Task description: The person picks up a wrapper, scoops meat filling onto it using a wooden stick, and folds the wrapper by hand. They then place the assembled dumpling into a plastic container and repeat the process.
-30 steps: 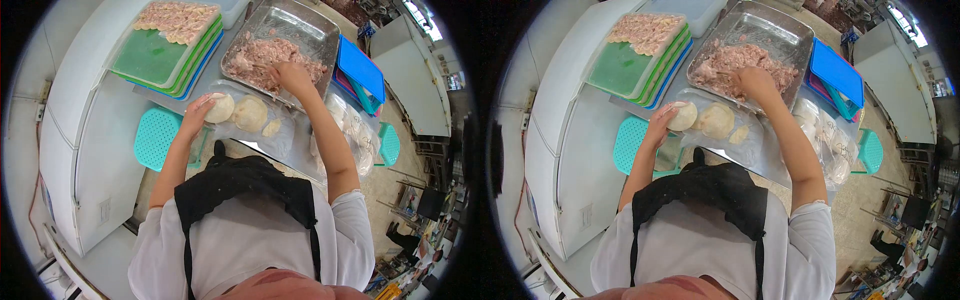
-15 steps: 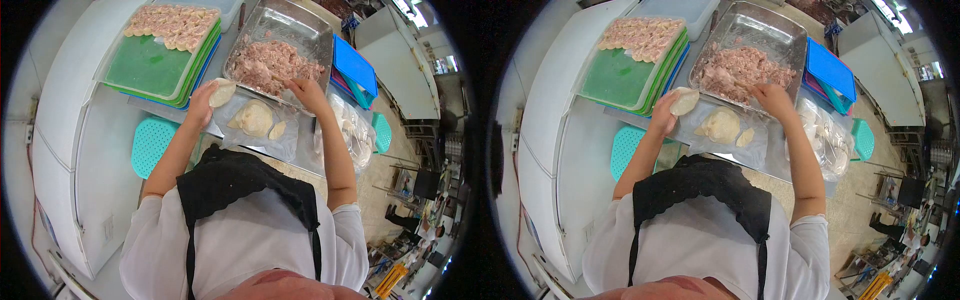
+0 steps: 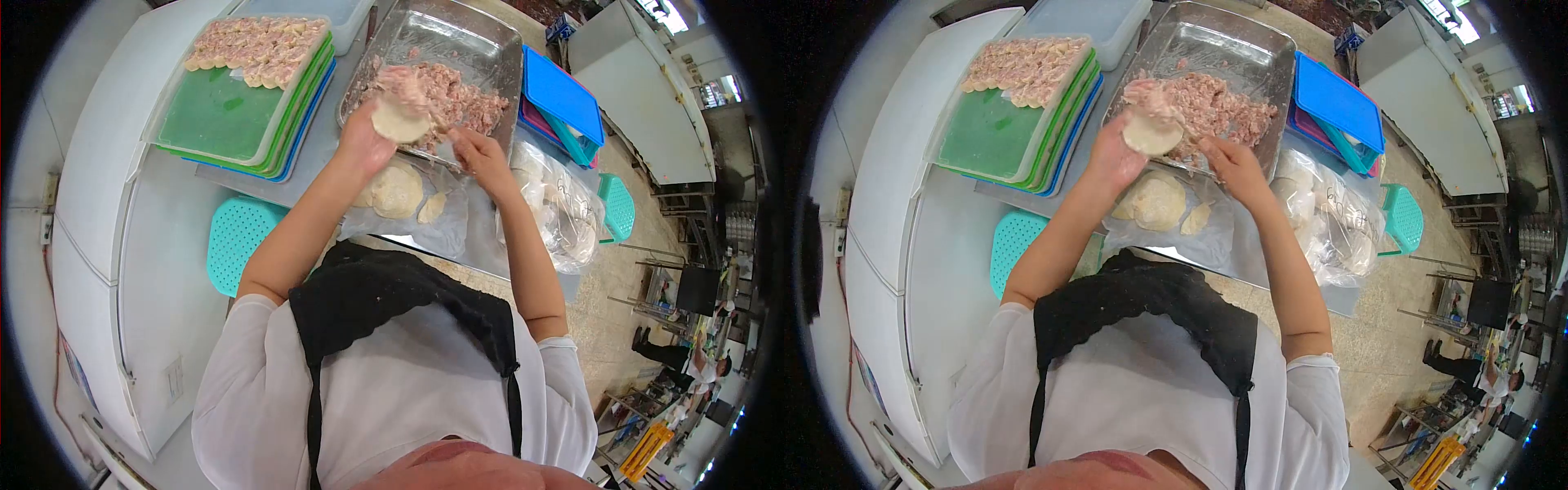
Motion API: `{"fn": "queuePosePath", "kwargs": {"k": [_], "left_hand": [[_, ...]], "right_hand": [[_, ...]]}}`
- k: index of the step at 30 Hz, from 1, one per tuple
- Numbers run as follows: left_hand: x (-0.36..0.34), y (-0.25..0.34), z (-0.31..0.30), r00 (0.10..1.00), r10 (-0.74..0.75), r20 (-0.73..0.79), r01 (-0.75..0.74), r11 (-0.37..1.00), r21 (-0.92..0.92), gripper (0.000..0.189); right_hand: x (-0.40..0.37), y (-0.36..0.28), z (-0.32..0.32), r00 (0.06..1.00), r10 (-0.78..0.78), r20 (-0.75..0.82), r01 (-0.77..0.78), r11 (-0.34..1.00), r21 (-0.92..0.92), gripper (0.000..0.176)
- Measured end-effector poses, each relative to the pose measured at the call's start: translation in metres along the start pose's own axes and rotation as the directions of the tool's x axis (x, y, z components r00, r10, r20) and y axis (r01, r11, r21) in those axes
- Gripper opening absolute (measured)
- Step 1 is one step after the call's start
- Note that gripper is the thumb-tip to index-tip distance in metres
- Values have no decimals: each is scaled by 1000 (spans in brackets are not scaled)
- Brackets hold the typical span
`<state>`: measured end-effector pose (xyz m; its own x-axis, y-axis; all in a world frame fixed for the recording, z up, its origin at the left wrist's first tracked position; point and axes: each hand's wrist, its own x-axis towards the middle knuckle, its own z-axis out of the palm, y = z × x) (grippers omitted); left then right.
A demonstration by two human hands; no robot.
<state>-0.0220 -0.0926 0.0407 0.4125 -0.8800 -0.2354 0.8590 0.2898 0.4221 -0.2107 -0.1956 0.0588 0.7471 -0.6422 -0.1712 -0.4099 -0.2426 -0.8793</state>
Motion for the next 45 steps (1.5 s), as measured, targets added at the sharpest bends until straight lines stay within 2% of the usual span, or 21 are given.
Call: {"fn": "queuePosePath", "kwargs": {"k": [4,6,9,13,15,18,23,24,25,26,28,29,31,32,34,38,40,41,43,44,45], "left_hand": [[-1,-2,26,999,22,-45,-28,991,-128,57],[5,-11,-4,1000,-18,-17,15,990,-144,62],[12,-25,-4,988,70,-137,-82,993,-86,73],[-12,-28,43,989,72,-131,-86,991,-102,78],[-12,-33,41,981,120,-153,-128,991,-43,77],[-16,-44,55,973,148,-176,-150,989,3,74],[-28,-45,44,984,178,2,-177,978,-106,56],[-37,-42,44,978,190,82,-201,967,158,51],[-45,-40,48,971,179,160,-230,885,405,51],[-53,-34,52,970,187,158,-236,884,404,51],[-71,-20,70,950,108,294,-312,402,861,60],[-71,-18,72,950,116,291,-313,399,862,60],[-66,-13,73,747,153,647,-623,-180,761,62],[-65,-7,75,749,153,645,-620,-183,763,62],[-61,5,78,887,-283,364,-344,117,932,61],[-49,10,41,873,-175,454,-473,-88,876,61],[-35,7,13,751,-85,655,-616,-445,649,59],[-34,9,21,748,-90,657,-621,-445,646,59],[-34,13,45,960,-75,269,-276,-129,952,54],[-27,13,35,959,-79,271,-280,-129,951,54],[-13,11,14,984,63,167,-158,-134,978,56]], "right_hand": [[-8,5,-1,957,-288,-49,274,943,-192,34],[-18,-8,-29,940,-312,137,320,671,-669,26],[-39,-20,-28,903,-430,-4,315,669,-673,23],[-37,-9,-43,906,-395,152,391,641,-661,20],[-53,-42,-66,952,-267,147,267,497,-826,21],[-54,-24,-54,841,-518,154,454,522,-722,19],[-54,-32,-94,841,-503,200,529,688,-497,27],[-56,-34,-103,842,-516,158,536,770,-347,29],[-58,-36,-107,893,-434,117,450,856,-255,32],[-60,-39,-111,890,-438,124,455,853,-255,32],[-64,-46,-116,916,-294,271,353,913,-203,33],[-66,-49,-116,913,-300,278,360,911,-200,33],[-68,-53,-116,897,-204,392,279,949,-146,34],[-66,-50,-111,895,-205,395,281,949,-143,34],[-62,-39,-99,872,-299,388,369,922,-120,37],[-44,-30,-86,885,-101,454,207,960,-190,37],[-17,7,-77,827,-385,410,462,881,-105,37],[-5,13,-78,829,-385,405,461,881,-106,37],[9,8,-79,825,-464,322,555,774,-306,34],[8,8,-77,827,-463,319,552,774,-309,34],[-2,-7,-71,863,-473,177,485,682,-547,31]]}}
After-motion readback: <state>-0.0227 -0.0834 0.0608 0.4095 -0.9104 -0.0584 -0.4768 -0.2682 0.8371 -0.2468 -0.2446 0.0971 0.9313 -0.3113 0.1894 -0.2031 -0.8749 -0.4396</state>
